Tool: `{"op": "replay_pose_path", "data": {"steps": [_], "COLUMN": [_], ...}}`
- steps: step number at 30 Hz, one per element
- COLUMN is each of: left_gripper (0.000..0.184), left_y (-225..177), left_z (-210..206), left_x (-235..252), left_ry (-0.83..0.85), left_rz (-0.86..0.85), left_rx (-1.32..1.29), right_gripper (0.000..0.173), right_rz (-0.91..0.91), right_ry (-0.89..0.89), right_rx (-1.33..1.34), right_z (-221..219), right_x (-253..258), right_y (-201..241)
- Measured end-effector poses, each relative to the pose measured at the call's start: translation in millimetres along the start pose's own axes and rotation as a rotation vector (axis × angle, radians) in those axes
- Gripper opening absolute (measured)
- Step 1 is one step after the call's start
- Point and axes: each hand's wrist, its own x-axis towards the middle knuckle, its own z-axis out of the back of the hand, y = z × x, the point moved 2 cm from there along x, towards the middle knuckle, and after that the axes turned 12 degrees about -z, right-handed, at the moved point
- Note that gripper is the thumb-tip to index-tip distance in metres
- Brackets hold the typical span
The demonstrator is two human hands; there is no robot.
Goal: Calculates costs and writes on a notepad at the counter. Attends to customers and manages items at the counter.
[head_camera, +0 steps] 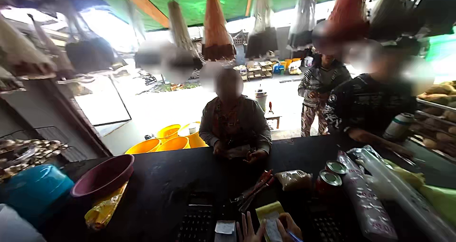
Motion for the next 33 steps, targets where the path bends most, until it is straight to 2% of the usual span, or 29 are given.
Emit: {"op": "replay_pose_path", "data": {"steps": [2,10,19,24,26,29,33], "left_gripper": [0.076,0.086,0.090,0.091,0.090,0.088,0.088], "left_y": [3.9,-1.7,0.3,-4.2,-6.9,-3.0,-0.8], "left_z": [-4.3,-7.5,-9.2,-1.5,4.5,-0.7,-3.4], "left_x": [1.9,0.7,-2.0,5.3,2.6,0.9,-1.0], "left_ry": [-0.036,0.061,0.091,0.049,0.089,0.132,0.169], "left_rz": [-0.008,-0.056,-0.044,-0.100,-0.079,-0.009,0.023], "left_rx": [0.016,0.071,0.161,0.087,0.062,0.025,0.027], "right_gripper": [0.021,0.023,0.018,0.012,0.023,0.039,0.039], "right_rz": [-0.016,-0.107,-0.056,-0.249,-0.299,-0.223,-0.236], "right_ry": [-0.055,0.019,-0.007,-0.024,-0.021,0.039,0.140], "right_rx": [0.030,0.145,0.185,0.452,0.514,0.432,0.275], "right_z": [-3.2,11.7,13.0,32.5,38.8,42.9,26.0], "right_x": [2.6,-7.5,-9.2,1.6,-1.1,-4.3,-16.0], "right_y": [0.5,9.0,6.9,19.7,18.3,20.7,22.8]}}
